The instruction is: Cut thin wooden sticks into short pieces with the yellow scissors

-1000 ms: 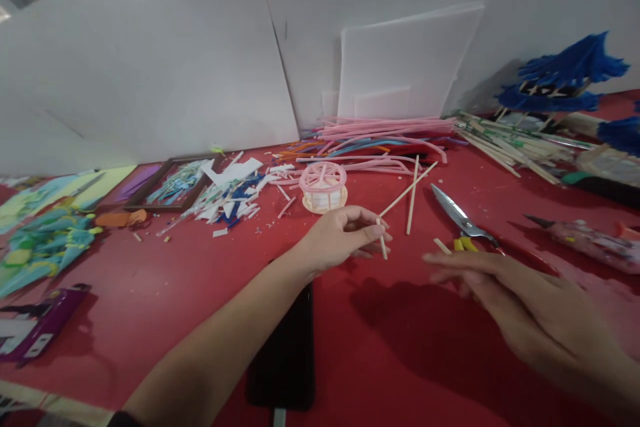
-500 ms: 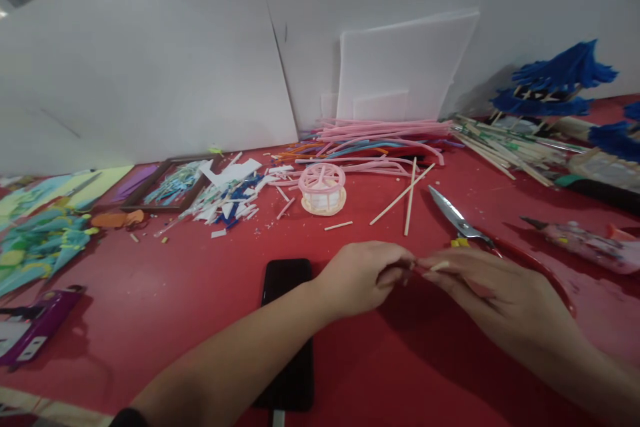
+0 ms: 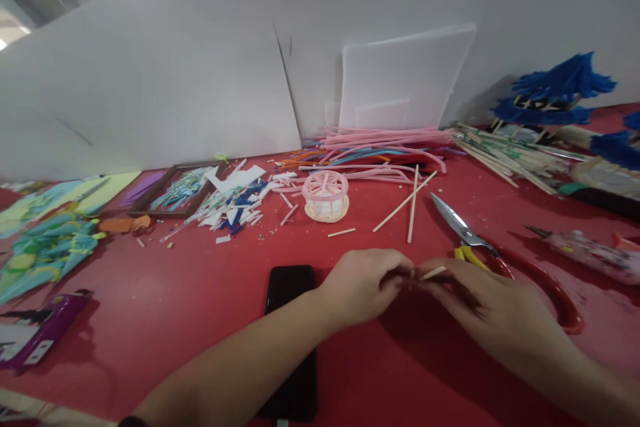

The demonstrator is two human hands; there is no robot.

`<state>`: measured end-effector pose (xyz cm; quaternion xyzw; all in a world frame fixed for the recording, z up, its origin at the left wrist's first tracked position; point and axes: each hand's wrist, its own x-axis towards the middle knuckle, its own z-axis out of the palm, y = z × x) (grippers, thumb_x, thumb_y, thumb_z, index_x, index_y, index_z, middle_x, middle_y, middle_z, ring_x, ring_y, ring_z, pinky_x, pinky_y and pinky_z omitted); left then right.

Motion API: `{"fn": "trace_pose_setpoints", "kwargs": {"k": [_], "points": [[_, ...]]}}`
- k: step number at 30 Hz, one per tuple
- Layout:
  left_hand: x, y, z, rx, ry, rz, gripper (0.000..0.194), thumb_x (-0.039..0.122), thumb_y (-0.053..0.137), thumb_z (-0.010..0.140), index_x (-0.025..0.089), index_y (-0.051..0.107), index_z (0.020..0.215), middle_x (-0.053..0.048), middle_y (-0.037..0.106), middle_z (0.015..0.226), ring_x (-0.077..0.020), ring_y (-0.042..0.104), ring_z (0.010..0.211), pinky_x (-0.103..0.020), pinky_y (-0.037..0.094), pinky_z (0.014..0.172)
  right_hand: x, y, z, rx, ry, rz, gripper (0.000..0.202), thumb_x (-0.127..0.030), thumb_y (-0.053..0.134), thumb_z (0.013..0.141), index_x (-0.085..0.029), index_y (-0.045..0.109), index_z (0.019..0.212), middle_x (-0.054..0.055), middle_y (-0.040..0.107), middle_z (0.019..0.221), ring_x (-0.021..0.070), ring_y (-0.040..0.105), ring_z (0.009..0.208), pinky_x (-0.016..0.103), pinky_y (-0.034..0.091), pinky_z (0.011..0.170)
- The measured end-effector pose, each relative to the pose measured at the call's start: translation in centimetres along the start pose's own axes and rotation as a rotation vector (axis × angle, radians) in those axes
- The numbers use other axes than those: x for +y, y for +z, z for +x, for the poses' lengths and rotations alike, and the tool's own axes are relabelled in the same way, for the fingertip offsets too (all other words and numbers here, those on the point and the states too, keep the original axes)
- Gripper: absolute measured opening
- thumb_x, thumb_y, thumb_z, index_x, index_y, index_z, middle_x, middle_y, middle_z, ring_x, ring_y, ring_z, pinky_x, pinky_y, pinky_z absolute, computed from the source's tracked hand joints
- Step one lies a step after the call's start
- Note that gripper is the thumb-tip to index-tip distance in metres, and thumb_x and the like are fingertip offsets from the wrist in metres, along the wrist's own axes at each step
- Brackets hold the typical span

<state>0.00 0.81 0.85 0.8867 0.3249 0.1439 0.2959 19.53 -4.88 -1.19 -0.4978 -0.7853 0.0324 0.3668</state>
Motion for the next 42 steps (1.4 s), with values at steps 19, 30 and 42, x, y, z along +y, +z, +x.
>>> {"fn": "trace_pose_setpoints", "kwargs": {"k": [19, 30, 42], "points": [[0.1, 0.2, 0.1, -0.024, -0.015, -0.02, 0.007, 0.021, 0.061, 0.096, 0.019, 0.067, 0.099, -0.002, 0.078, 0.101, -0.0149, 0.073, 0.096, -0.025, 0.052, 0.087, 1.2, 0.2, -0.4, -0.091, -0.248, -0.112, 0.039, -0.026, 0.034, 0.103, -0.023, 0.071, 0.09, 0.004, 0.072, 0.073, 0.0175, 0.069, 0.067, 0.031, 0.055, 0.062], [0.0, 0.5, -0.2, -0.012, 0.036, 0.098, 0.013, 0.031, 0.062, 0.096, 0.021, 0.062, 0.104, -0.004, 0.076, 0.105, -0.0175, 0.072, 0.098, -0.026, 0.052, 0.084, 1.1, 1.1, -1.3, -0.077, -0.244, -0.123, 0.029, -0.023, 0.042, 0.098, -0.02, 0.069, 0.088, 0.006, 0.073, 0.077, 0.0193, 0.068, 0.07, 0.033, 0.053, 0.067], [-0.1, 0.8, 0.2, 0.039, 0.077, 0.016, 0.016, 0.038, 0.064, 0.095, 0.022, 0.06, 0.096, 0.0, 0.072, 0.093, -0.0164, 0.069, 0.088, -0.024, 0.049, 0.079, 1.0, 1.6, -1.4, -0.078, -0.217, -0.11, 0.027, -0.021, 0.044, 0.097, -0.02, 0.067, 0.085, 0.007, 0.074, 0.079, 0.0196, 0.069, 0.074, 0.033, 0.054, 0.069]]}}
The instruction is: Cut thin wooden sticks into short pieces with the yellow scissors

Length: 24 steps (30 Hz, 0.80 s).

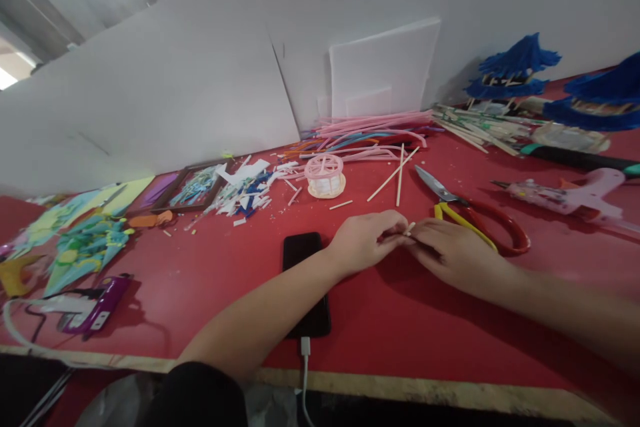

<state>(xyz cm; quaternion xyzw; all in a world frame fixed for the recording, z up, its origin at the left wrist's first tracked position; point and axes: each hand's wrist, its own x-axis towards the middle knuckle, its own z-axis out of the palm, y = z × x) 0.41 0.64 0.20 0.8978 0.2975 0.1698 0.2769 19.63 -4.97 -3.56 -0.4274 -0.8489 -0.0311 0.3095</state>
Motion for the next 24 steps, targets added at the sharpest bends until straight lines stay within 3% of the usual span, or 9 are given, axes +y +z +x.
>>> {"fn": "trace_pose_setpoints", "kwargs": {"k": [7, 12, 16, 24], "points": [[0.0, -0.2, 0.0, 0.051, 0.036, -0.05, 0.012, 0.031, 0.066, 0.093, 0.021, 0.065, 0.087, -0.001, 0.071, 0.088, -0.0151, 0.065, 0.083, -0.024, 0.049, 0.076, 0.1, -0.5, 0.2, 0.003, 0.026, 0.057, 0.032, -0.028, 0.044, 0.101, -0.022, 0.069, 0.082, 0.004, 0.072, 0.075, 0.0174, 0.068, 0.07, 0.032, 0.054, 0.067], [-0.5, -0.2, 0.0, 0.091, 0.059, -0.136, 0.013, 0.031, 0.072, 0.088, 0.019, 0.066, 0.086, -0.002, 0.069, 0.087, -0.0141, 0.064, 0.079, -0.024, 0.05, 0.074, 0.6, -0.5, 0.5, 0.038, 0.033, 0.06, 0.029, -0.033, 0.05, 0.1, -0.025, 0.076, 0.087, 0.008, 0.075, 0.095, 0.0209, 0.07, 0.088, 0.038, 0.056, 0.077], [-0.6, -0.2, 0.0, 0.1, 0.043, -0.207, 0.011, 0.028, 0.071, 0.087, 0.019, 0.065, 0.084, -0.001, 0.07, 0.084, -0.0135, 0.064, 0.076, -0.024, 0.05, 0.071, 0.8, -0.1, 0.8, 0.061, 0.022, 0.055, 0.03, -0.032, 0.052, 0.099, -0.025, 0.076, 0.085, 0.007, 0.073, 0.089, 0.0187, 0.068, 0.082, 0.036, 0.056, 0.074], [-0.7, -0.4, 0.2, 0.119, -0.054, -0.476, 0.035, 0.052, 0.076, 0.08, 0.018, 0.066, 0.077, -0.002, 0.071, 0.079, -0.0141, 0.065, 0.074, -0.025, 0.052, 0.072, 0.5, 0.0, 1.0, 0.089, 0.007, 0.071, 0.026, -0.027, 0.055, 0.098, -0.021, 0.073, 0.08, 0.006, 0.072, 0.082, 0.0172, 0.066, 0.076, 0.033, 0.054, 0.07]]}}
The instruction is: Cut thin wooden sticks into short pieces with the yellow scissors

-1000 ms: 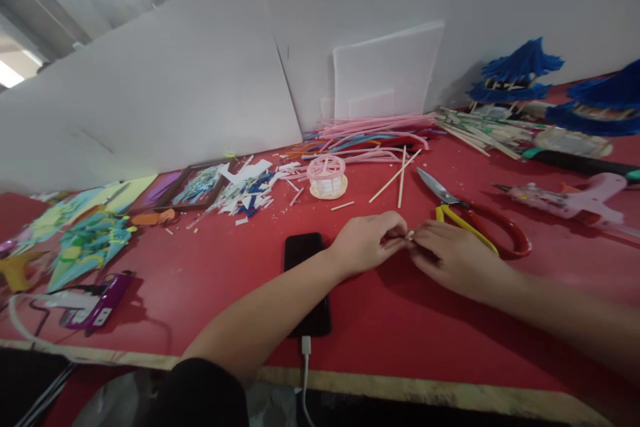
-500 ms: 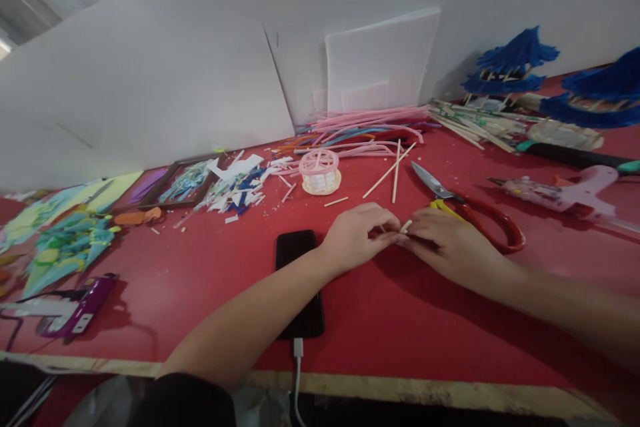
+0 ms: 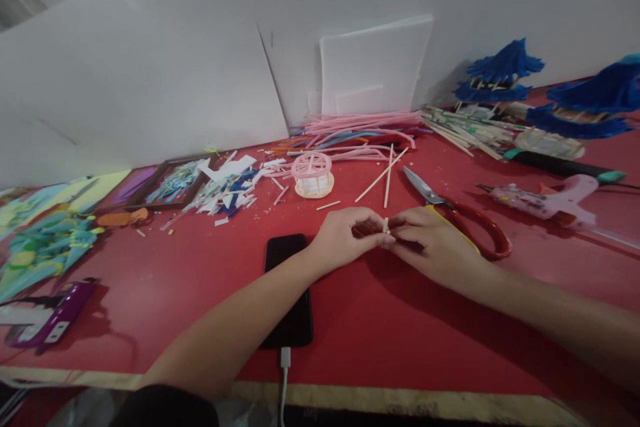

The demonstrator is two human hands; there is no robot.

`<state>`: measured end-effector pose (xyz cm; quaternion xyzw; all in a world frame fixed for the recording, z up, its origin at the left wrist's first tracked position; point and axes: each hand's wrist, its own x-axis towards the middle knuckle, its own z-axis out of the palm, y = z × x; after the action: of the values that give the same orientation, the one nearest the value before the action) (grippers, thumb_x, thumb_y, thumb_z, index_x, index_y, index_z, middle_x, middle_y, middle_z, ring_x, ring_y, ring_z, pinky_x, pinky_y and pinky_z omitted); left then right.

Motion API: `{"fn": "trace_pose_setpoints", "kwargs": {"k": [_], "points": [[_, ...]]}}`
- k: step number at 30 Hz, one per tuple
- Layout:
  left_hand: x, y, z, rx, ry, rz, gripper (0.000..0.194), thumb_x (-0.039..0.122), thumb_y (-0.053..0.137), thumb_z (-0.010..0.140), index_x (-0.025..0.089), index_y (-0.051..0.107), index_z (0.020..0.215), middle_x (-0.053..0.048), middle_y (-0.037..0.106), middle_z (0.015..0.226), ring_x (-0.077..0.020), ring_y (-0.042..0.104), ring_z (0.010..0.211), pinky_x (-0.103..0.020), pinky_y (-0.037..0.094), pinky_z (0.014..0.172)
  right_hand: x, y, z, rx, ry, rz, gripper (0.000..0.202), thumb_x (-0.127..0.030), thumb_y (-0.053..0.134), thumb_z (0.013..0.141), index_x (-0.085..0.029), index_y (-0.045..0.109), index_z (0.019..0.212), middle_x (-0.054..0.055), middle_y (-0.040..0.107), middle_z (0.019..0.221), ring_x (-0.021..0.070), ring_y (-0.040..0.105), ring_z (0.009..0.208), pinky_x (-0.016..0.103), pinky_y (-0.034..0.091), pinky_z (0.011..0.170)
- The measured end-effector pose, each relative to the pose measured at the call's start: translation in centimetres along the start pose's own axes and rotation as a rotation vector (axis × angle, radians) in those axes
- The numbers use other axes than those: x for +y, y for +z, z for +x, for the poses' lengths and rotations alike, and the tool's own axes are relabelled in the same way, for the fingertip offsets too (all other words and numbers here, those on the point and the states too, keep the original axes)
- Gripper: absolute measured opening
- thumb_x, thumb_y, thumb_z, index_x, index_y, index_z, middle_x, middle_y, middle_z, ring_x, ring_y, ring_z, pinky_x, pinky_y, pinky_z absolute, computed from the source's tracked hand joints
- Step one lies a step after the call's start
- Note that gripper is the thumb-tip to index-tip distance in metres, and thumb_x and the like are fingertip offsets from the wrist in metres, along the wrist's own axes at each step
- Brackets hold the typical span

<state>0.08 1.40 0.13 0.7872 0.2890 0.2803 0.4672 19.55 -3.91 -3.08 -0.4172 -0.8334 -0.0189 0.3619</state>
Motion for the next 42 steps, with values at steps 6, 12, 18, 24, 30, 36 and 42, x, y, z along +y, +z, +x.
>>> {"fn": "trace_pose_setpoints", "kwargs": {"k": [6, 12, 18, 24, 30, 36, 42], "points": [[0.23, -0.1, -0.01, -0.002, -0.021, 0.015, 0.038, 0.054, 0.079, 0.075, 0.017, 0.069, 0.073, -0.003, 0.073, 0.077, -0.0152, 0.067, 0.076, -0.026, 0.053, 0.071, -0.14, -0.27, 0.27, -0.014, -0.024, 0.008, 0.026, -0.025, 0.055, 0.097, -0.021, 0.072, 0.078, 0.004, 0.07, 0.076, 0.0156, 0.065, 0.071, 0.03, 0.053, 0.066], [0.57, -0.09, -0.04, -0.029, -0.048, 0.024, 0.036, 0.052, 0.08, 0.075, 0.017, 0.071, 0.075, -0.003, 0.074, 0.079, -0.0156, 0.068, 0.077, -0.028, 0.055, 0.075, -0.45, -0.62, 0.36, -0.039, -0.041, 0.005, 0.029, -0.022, 0.05, 0.098, -0.021, 0.071, 0.078, 0.005, 0.07, 0.076, 0.0151, 0.065, 0.069, 0.029, 0.053, 0.064], [0.67, 0.06, -0.02, -0.015, -0.099, 0.04, 0.027, 0.041, 0.083, 0.076, 0.017, 0.071, 0.076, -0.002, 0.075, 0.081, -0.0151, 0.069, 0.079, -0.028, 0.055, 0.077, -0.37, -0.71, 0.48, -0.064, -0.053, -0.02, 0.029, -0.02, 0.052, 0.098, -0.02, 0.07, 0.076, 0.003, 0.067, 0.072, 0.0146, 0.062, 0.066, 0.028, 0.05, 0.062], [0.52, 0.23, -0.09, -0.015, -0.101, -0.055, 0.021, 0.033, 0.082, 0.077, 0.017, 0.07, 0.079, -0.001, 0.074, 0.08, -0.0143, 0.069, 0.078, -0.027, 0.055, 0.077, -0.5, -0.64, 0.48, -0.069, -0.082, -0.078, 0.032, -0.024, 0.047, 0.101, -0.019, 0.069, 0.078, 0.005, 0.064, 0.073, 0.0176, 0.06, 0.072, 0.032, 0.048, 0.069], [0.46, 0.33, -0.28, -0.003, -0.09, -0.017, 0.01, 0.019, 0.077, 0.077, 0.017, 0.068, 0.078, -0.001, 0.073, 0.08, -0.0139, 0.069, 0.077, -0.026, 0.055, 0.076, -0.88, -0.43, 0.4, -0.083, -0.062, -0.101, 0.034, -0.022, 0.043, 0.101, -0.02, 0.067, 0.077, 0.005, 0.064, 0.074, 0.0185, 0.058, 0.07, 0.033, 0.046, 0.068], [0.39, 0.24, -0.28, -0.022, -0.135, -0.041, 0.021, 0.034, 0.081, 0.078, 0.017, 0.067, 0.078, -0.002, 0.072, 0.081, -0.0146, 0.068, 0.078, -0.026, 0.055, 0.075, -0.67, -0.4, 0.44, -0.12, -0.005, -0.023, 0.027, -0.018, 0.052, 0.097, -0.022, 0.063, 0.072, 0.003, 0.063, 0.073, 0.0152, 0.059, 0.068, 0.029, 0.046, 0.063], [0.28, 0.1, -0.14, -0.054, -0.154, 0.0, 0.02, 0.035, 0.081, 0.078, 0.018, 0.07, 0.078, -0.003, 0.074, 0.084, -0.0148, 0.068, 0.078, -0.025, 0.054, 0.073, -0.58, -0.46, 0.33, -0.158, 0.029, 0.007, 0.022, -0.014, 0.054, 0.093, -0.023, 0.063, 0.075, 0.002, 0.063, 0.074, 0.0157, 0.06, 0.068, 0.03, 0.046, 0.062]]}}
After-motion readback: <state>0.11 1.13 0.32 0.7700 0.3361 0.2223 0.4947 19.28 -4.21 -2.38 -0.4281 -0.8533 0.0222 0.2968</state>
